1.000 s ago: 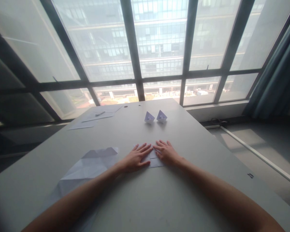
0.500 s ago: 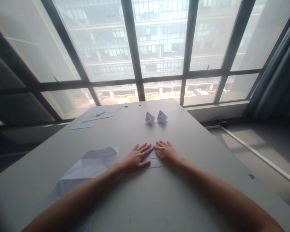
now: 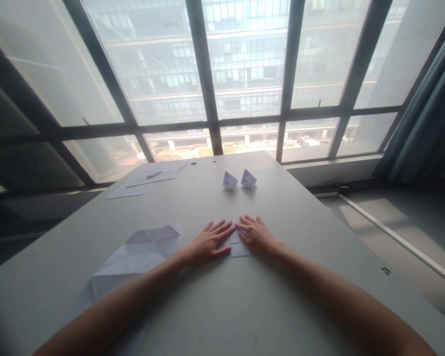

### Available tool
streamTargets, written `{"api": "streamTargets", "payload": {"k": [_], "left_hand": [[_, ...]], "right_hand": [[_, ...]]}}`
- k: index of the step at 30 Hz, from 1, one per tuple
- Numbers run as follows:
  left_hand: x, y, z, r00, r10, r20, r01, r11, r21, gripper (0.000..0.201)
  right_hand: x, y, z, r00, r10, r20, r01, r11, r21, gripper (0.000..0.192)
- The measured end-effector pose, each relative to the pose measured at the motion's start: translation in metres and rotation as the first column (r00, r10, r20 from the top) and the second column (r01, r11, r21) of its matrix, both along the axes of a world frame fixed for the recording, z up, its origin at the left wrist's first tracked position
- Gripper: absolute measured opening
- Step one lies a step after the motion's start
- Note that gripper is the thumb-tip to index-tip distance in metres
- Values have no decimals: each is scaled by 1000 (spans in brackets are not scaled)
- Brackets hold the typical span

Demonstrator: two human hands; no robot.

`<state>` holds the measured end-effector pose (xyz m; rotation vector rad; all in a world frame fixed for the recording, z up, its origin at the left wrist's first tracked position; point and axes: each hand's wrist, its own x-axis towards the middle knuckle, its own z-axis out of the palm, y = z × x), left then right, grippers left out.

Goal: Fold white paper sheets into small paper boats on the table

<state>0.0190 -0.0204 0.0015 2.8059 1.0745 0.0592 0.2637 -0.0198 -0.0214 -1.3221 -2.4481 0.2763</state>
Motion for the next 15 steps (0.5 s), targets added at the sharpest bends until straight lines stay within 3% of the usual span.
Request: {"api": "streamTargets", "payload": {"k": [15], "left_hand": [[0, -1, 1, 1000, 1, 5, -1, 1000, 1, 76]], "right_hand": [[0, 0, 1, 1000, -3, 0, 3, 1000, -27, 48]]}}
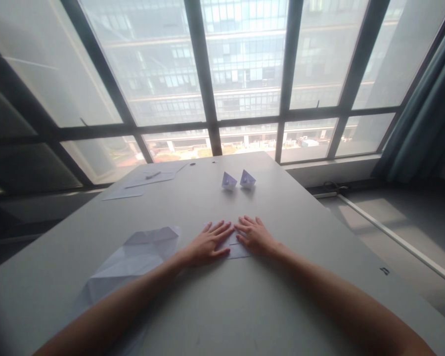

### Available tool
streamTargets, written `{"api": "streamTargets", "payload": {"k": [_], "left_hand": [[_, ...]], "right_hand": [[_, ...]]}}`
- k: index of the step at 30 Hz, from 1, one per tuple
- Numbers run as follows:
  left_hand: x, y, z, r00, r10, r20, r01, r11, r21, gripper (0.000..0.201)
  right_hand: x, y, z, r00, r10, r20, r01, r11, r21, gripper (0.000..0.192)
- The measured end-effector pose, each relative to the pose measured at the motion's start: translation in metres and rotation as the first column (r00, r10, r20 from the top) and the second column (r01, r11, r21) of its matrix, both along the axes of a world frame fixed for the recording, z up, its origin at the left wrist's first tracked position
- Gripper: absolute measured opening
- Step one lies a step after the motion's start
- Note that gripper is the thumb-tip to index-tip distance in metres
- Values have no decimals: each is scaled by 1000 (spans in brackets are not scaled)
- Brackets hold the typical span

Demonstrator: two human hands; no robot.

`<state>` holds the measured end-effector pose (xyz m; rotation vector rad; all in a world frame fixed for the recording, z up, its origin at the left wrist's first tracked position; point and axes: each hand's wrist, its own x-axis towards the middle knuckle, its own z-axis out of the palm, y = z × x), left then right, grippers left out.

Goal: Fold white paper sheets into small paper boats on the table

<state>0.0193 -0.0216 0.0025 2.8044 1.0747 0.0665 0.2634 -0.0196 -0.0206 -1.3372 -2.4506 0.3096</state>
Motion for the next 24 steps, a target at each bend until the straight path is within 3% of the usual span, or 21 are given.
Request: {"api": "streamTargets", "payload": {"k": [24], "left_hand": [[0, 1, 0, 1000, 5, -6, -5, 1000, -17, 76]], "right_hand": [[0, 0, -2, 1000, -1, -8, 1, 1000, 20, 47]]}}
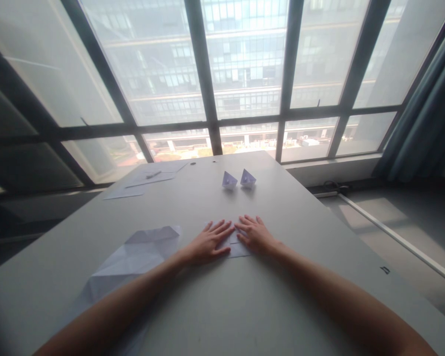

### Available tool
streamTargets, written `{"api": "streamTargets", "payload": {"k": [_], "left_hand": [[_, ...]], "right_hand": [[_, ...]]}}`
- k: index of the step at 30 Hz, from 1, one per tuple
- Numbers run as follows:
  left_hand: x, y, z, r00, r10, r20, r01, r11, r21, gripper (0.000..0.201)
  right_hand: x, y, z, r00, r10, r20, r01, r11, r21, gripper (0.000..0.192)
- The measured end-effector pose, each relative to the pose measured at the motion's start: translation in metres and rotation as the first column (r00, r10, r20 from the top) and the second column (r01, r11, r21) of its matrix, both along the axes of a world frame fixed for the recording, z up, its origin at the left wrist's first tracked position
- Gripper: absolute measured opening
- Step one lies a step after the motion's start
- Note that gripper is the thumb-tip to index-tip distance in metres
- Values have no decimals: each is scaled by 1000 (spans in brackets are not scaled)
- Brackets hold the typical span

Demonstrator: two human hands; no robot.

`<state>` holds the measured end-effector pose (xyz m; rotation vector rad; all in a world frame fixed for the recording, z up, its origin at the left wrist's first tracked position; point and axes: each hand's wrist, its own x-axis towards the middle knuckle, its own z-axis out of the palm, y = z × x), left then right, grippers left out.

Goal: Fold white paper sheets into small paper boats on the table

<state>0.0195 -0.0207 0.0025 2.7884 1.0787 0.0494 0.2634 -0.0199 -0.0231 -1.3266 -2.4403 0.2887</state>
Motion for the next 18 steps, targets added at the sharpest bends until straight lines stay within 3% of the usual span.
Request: {"api": "streamTargets", "payload": {"k": [18], "left_hand": [[1, -1, 2, 1000, 6, 3, -6, 1000, -2, 75]], "right_hand": [[0, 0, 2, 1000, 0, 8, 0, 1000, -11, 47]]}}
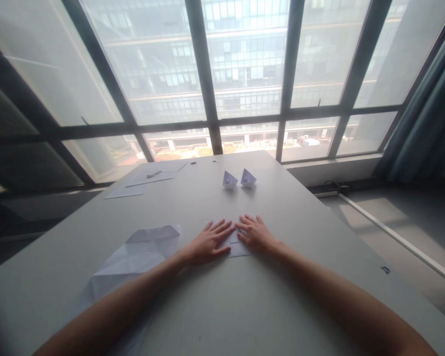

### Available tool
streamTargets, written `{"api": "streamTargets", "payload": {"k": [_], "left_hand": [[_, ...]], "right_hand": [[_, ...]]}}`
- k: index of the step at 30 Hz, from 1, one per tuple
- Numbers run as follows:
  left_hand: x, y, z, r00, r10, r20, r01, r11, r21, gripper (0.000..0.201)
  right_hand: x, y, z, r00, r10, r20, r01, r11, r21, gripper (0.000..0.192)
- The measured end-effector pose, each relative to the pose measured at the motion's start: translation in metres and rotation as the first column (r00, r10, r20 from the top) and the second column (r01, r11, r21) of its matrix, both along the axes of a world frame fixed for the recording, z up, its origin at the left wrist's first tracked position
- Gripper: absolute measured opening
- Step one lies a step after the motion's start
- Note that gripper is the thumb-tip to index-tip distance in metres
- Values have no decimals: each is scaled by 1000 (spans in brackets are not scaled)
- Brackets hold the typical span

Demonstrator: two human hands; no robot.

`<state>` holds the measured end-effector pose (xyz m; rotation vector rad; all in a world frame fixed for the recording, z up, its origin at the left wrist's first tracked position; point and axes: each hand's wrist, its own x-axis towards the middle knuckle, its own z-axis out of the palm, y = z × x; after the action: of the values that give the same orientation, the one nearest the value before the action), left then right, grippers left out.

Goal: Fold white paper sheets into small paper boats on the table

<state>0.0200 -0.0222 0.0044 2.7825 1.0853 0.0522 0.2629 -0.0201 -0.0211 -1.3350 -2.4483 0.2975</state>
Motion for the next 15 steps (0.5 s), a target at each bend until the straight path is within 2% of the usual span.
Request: {"api": "streamTargets", "payload": {"k": [15], "left_hand": [[-1, 1, -1, 1000, -6, -2, 6, 1000, 15, 76]], "right_hand": [[1, 0, -1, 1000, 3, -1, -3, 1000, 5, 48]]}}
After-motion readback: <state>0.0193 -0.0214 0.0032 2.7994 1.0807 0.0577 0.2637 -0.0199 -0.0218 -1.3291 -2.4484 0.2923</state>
